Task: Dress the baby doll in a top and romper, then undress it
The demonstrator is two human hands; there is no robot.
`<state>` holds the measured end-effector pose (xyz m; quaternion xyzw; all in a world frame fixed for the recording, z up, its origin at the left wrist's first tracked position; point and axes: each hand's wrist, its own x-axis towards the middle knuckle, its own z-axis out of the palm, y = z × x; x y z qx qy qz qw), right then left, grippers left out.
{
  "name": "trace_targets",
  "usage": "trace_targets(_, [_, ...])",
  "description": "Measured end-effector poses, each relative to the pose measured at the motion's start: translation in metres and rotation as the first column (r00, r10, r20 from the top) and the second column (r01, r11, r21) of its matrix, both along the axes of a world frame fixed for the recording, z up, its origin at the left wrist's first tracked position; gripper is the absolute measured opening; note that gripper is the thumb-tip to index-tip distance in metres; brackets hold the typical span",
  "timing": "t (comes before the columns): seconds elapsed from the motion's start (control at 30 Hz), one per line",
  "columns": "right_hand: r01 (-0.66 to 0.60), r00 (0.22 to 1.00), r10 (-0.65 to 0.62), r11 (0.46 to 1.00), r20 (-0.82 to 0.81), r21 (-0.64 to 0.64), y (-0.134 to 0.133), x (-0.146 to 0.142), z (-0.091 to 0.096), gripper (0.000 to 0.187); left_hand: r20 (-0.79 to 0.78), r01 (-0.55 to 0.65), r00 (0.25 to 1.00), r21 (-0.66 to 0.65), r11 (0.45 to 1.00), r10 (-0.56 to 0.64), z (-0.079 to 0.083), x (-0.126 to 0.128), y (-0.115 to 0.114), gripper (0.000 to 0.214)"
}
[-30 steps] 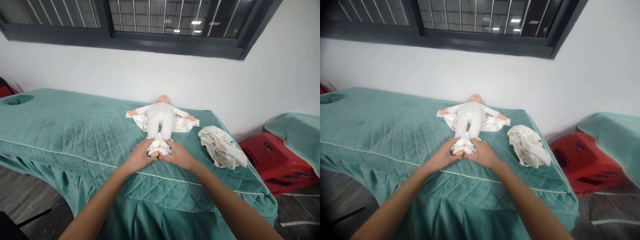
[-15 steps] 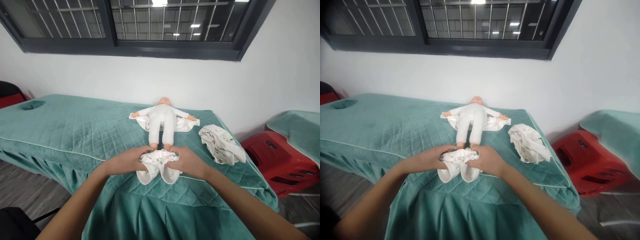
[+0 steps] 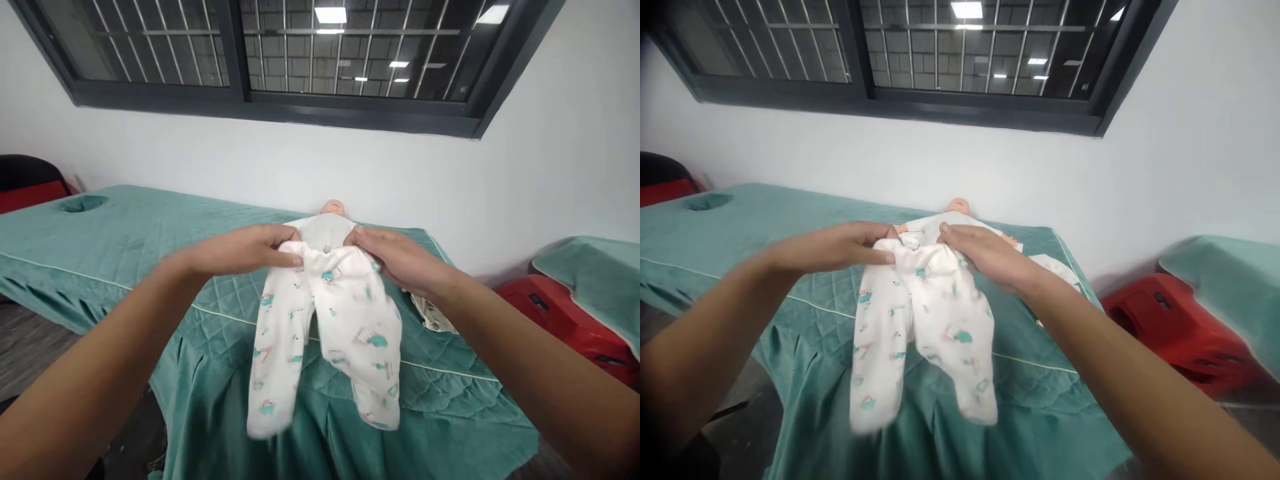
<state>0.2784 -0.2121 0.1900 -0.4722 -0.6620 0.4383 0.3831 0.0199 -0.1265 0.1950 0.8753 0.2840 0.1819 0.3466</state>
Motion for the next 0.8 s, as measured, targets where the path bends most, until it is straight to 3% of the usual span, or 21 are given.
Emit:
trace_targets(0.07, [-0.022, 0.999, 0.021, 0.999, 0.038, 0.027, 0.001, -0.004, 0.009, 0.046, 0.060, -0.006, 0.998, -0.050, 0.999, 0.009, 0.005, 0.005, -0.008, 0.027])
trace_targets(0.17, [-0.142, 0.960, 0.140, 0.990, 0.241, -0.008, 0.001, -0.007, 0.020, 0.044, 0.127, -0.053, 0.990, -0.037, 0.998, 0.057, 0.014, 0.009, -0.018, 0.020])
trace_targets(0.27, [-0.246, 0.884, 0.254, 0.967, 0.393, -0.070, 0.000, -0.010, 0.029, 0.044, 0.073, 0.018, 0.997, -0.046, 0.999, -0.015, 0.022, 0.010, -0.023, 0.017])
trace_targets(0.37, [-0.220, 0.909, 0.195, 0.975, 0.369, 0.027, -0.001, -0.015, 0.035, 0.042, -0.018, 0.124, 0.992, -0.114, 0.986, -0.126, 0.024, 0.012, -0.023, 0.021])
trace_targets(0.47, [-0.162, 0.953, 0.118, 0.977, 0.280, 0.140, -0.003, -0.017, 0.041, 0.041, 0.023, 0.097, 0.995, -0.145, 0.985, -0.094, 0.021, 0.012, -0.020, 0.023])
trace_targets(0.6, [-0.138, 0.963, 0.084, 0.970, 0.254, 0.201, -0.008, -0.009, 0.047, 0.044, 0.128, 0.081, 0.990, -0.140, 0.987, -0.063, 0.013, 0.005, -0.009, 0.028])
trace_targets(0.67, [-0.159, 0.950, 0.105, 0.973, 0.293, 0.169, -0.008, 0.002, 0.049, 0.041, 0.152, 0.025, 0.988, -0.102, 0.994, -0.010, 0.008, -0.002, -0.002, 0.029])
trace_targets(0.8, [-0.198, 0.875, 0.184, 0.980, 0.448, -0.016, 0.001, 0.025, 0.043, 0.031, 0.167, -0.123, 0.979, 0.011, 0.992, 0.120, -0.006, -0.012, 0.015, 0.033])
